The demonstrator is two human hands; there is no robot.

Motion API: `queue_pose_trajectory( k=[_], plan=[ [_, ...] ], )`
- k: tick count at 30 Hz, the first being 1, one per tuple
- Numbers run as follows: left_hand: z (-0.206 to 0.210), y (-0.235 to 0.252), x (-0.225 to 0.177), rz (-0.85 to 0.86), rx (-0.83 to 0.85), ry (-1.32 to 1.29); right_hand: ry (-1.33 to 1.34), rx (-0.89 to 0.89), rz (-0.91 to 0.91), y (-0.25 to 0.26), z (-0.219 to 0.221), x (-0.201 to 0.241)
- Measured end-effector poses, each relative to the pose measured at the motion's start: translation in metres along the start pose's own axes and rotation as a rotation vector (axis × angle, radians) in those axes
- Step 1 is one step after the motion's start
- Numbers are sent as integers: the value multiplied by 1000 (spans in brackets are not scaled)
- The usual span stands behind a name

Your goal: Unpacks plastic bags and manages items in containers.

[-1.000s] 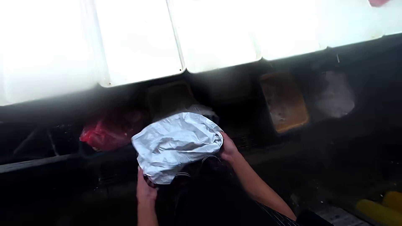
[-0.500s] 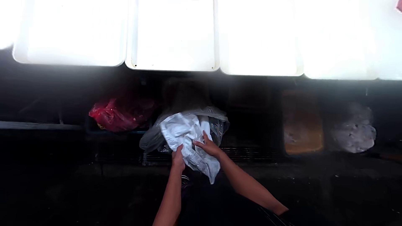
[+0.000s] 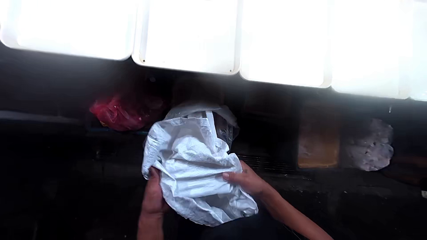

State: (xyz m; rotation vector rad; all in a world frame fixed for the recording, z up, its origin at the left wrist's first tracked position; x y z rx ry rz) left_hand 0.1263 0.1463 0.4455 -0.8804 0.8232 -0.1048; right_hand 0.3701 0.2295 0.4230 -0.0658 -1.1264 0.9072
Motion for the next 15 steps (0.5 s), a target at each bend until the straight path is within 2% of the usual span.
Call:
queue_pose_trajectory(
  k=[1, 2, 4, 6, 8, 10, 12, 15],
  plan=[
    [1, 8, -17, 8, -31, 91, -34, 20, 26, 2, -1, 8],
    [-2, 23, -28, -37, -72, 198, -105, -37, 67, 15, -7, 13],
    [-24, 79, -30, -234, -175, 411, -318, -256, 167, 70, -40, 4],
    [-68, 144, -2, -374, -281, 550, -526, -475, 194, 133, -92, -36],
    [-105, 176, 33, -322, -483, 523, -850, -560, 177, 169, -127, -59],
    [-109, 165, 57, -228, -636, 458, -1137, -488, 91, 171, -122, -58],
    [-92, 137, 92, -225, -735, 450, -1403, -313, -60, 160, -102, -66],
    [-55, 123, 162, -300, -729, 208, -1636, -1, -266, 151, -75, -99]
  ],
)
Point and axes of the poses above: each hand's wrist, its own y-axis towards the middle knuckle, its own z-axis out of the palm, x = y × z, the point moved 3 cm from there along y, towards the middle knuckle, and after that the axes turned 11 degrees about -z, right-handed, at the moved point
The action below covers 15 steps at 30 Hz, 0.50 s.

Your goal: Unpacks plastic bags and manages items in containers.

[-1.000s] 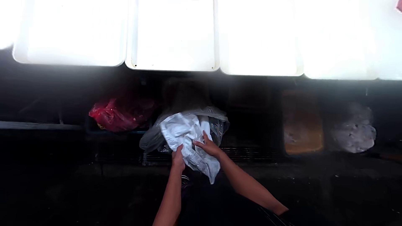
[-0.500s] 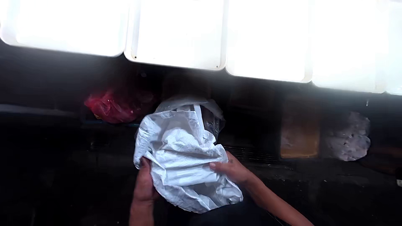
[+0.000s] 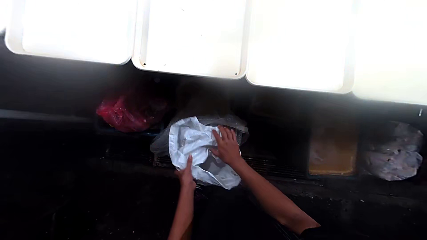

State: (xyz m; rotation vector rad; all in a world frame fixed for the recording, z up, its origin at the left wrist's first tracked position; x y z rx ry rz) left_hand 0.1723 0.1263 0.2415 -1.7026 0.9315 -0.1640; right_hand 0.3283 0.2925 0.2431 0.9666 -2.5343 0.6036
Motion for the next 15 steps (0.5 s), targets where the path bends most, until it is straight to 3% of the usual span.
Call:
queue_pose_trajectory(
  k=[2, 4, 7, 10, 12, 15],
  plan=[
    [30, 4, 18, -32, 116, -165, 61, 225, -60, 7, 20, 12],
    [48, 6, 12, 7, 169, -206, 311, 486, 14, 16, 43, 11],
    [45, 15, -2, 160, 166, -91, 701, 426, 198, 10, 87, 14],
    [4, 19, 10, 234, 309, 401, 716, 410, 273, -10, 108, 20],
    [-47, 38, 25, 187, 377, 773, 842, 549, 247, -5, 100, -7],
    [-124, 96, 23, 166, 260, 839, 778, 768, 161, 53, 49, -78]
  ],
)
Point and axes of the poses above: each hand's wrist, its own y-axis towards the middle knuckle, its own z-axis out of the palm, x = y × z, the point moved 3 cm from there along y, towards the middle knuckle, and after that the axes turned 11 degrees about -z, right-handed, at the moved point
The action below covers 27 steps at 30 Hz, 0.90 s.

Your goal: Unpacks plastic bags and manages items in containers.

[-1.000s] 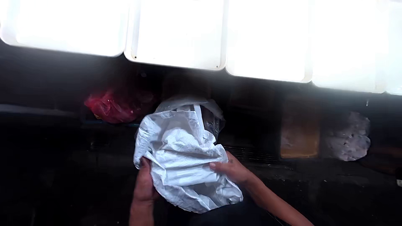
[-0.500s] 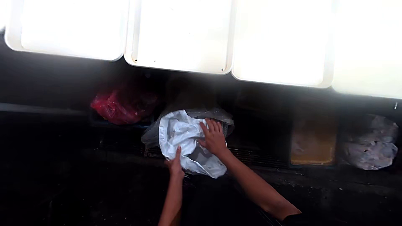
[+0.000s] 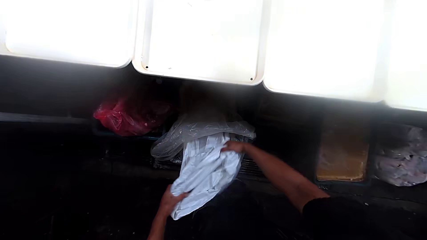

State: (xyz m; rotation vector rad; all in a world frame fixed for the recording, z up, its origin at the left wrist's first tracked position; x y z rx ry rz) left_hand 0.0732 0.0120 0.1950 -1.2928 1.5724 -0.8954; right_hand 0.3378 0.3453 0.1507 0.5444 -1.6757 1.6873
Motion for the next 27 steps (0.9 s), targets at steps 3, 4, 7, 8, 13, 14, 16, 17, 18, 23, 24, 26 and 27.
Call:
queue_pose_trajectory(
  k=[3, 4, 7, 8, 13, 14, 16, 17, 18, 23, 24, 26, 27],
  plan=[
    [-25, 27, -8, 31, -225, 13, -48, -137, 11, 15, -70, 21],
    [-21, 32, -15, 47, -328, 62, -66, -250, -16, 25, -74, 24],
    [7, 33, -27, 68, -596, 267, 25, -474, -64, 39, -62, 33],
    [17, 30, -25, 106, -655, 324, 67, -516, -104, 32, -50, 34],
    [59, 12, -49, 275, -842, 384, 103, -1264, -326, -37, 58, -19],
    [65, 16, -57, 279, -871, 393, 147, -1447, -262, -46, 84, -34],
    [81, 28, -79, 297, -786, 450, 358, -1668, 17, -56, 128, -54],
    [90, 38, -89, 321, -688, 494, 492, -1678, 145, -54, 145, -52],
    [99, 47, -97, 343, -561, 517, 597, -1598, 211, -49, 162, -44],
    [125, 58, -129, 254, 20, -324, 726, -947, 90, 26, 167, 23],
    [119, 57, -137, 222, 48, -441, 648, -899, 63, 36, 147, 32],
    [88, 45, -153, 125, 62, -514, 565, -791, -15, 37, 104, 42],
    [65, 33, -156, 81, 142, -550, 546, -726, -68, 24, 81, 36]
  ],
)
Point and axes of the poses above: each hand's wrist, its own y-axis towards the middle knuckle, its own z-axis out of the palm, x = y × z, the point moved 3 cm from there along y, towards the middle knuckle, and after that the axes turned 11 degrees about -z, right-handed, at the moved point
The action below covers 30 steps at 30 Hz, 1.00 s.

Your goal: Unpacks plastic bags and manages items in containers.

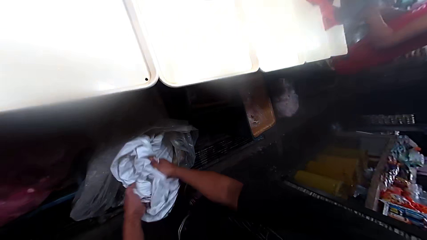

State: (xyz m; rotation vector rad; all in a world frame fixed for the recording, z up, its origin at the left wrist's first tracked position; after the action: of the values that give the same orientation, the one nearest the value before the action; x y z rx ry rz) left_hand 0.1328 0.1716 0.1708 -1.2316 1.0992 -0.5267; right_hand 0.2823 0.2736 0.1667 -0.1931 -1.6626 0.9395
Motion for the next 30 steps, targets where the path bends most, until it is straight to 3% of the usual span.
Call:
queue_pose_trajectory(
  k=[4, 7, 9, 12, 14, 17, 19, 21, 23, 24, 27, 29, 30],
  plan=[
    [-93, -42, -30, -122, 248, -201, -98, 41, 12, 9, -165, -22],
    [-97, -53, -11, -76, 277, -274, -226, -134, 103, 24, -210, -51],
    [-87, -48, 16, 75, 135, -298, -473, -196, 14, 6, -211, -43],
    [-73, -54, 63, 279, -207, -313, -789, -263, -192, -34, -185, -11],
    [-48, -75, 94, 139, -382, -368, -968, -177, -303, -49, -142, 0],
    [1, -79, 129, -186, -330, -479, -1075, 9, -308, -24, -70, -21],
    [25, -58, 122, -192, -290, -594, -965, 96, -240, 3, -31, -38],
    [41, -23, 81, -45, -299, -600, -794, 215, -150, 23, 10, -38],
    [48, 4, 39, 51, -381, -490, -644, 360, -38, 14, 49, -41],
    [49, 18, 25, 44, -461, -435, -599, 351, -5, 10, 57, -44],
    [35, 37, 19, -35, -493, -313, -278, 176, 104, 18, 36, -51],
    [15, 26, 44, -52, -304, -426, 86, 115, 227, 30, -8, -46],
    [3, 18, 63, -54, -131, -547, 258, 95, 291, 40, -39, -43]
  ],
)
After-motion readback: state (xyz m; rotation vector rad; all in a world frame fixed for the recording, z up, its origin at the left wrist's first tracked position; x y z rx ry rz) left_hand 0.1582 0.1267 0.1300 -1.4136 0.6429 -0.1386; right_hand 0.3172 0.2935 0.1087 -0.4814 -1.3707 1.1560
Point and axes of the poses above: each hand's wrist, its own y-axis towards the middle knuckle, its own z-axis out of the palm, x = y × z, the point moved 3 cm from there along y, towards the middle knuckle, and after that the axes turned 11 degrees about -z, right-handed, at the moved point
